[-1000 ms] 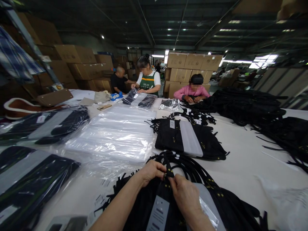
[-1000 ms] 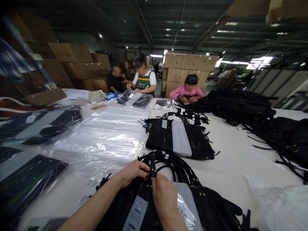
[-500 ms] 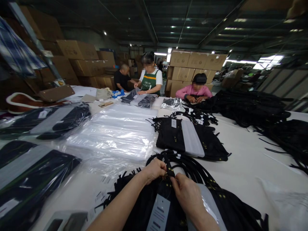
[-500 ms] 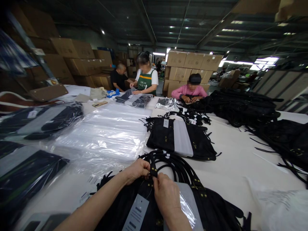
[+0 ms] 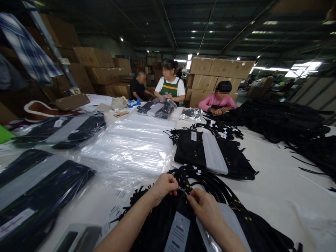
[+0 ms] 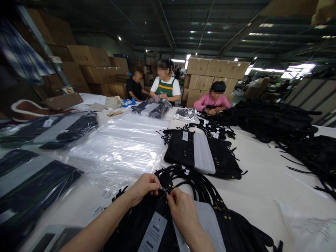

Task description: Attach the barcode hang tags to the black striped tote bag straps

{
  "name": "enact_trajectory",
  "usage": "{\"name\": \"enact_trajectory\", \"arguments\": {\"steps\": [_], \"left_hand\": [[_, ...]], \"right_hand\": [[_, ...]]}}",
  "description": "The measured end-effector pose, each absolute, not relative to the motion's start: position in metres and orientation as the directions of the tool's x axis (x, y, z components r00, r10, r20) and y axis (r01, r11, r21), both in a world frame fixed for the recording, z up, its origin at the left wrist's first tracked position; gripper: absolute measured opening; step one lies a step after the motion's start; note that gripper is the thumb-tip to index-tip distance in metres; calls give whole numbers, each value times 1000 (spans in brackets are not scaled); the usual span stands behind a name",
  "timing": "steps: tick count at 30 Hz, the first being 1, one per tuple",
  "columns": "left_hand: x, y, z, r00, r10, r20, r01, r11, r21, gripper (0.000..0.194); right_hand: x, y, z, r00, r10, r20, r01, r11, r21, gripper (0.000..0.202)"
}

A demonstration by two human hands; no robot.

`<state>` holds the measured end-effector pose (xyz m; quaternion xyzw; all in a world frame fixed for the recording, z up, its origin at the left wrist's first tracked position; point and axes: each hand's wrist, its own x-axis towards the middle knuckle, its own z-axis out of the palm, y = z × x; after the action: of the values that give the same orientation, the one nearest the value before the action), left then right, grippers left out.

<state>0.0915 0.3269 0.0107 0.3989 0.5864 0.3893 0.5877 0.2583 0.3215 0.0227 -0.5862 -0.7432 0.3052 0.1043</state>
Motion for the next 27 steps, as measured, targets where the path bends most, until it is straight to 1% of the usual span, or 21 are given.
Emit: {"name": "enact_trajectory", "arguments": {"steps": [4,6,11,14,18,23,25,27], "left_hand": [[89,325,13,10,928,-372,-1,372,928,12],[88,324,14,10,930,-368,9,368,930,10],[86,324,14,21,935,-355,41,354,934,10],[85,324,11,24,933,-359,66,357,932,9],[84,324,6,31,928,-371,105,366,925,9],[88,327,5,39,927,-374,123,367,922,6],[91,328,9,31,926,-377,92,373,923,6],[93,328,14,19,922,-387,26,386,922,6]], "right_hand": [[255,324,15,-355,934,25,747,300,-593,16],[251,326,12,-381,922,64,726,341,-597,20],[238,331,14,-423,906,-30,780,347,-521,22],[234,333,17,-417,908,-52,786,331,-523,22],[232,332,16,-377,925,-53,776,284,-563,20],[235,333,8,-348,937,39,724,295,-624,22],[239,335,7,-349,937,24,685,273,-675,21],[244,335,11,-335,941,-46,610,179,-772,18]]}}
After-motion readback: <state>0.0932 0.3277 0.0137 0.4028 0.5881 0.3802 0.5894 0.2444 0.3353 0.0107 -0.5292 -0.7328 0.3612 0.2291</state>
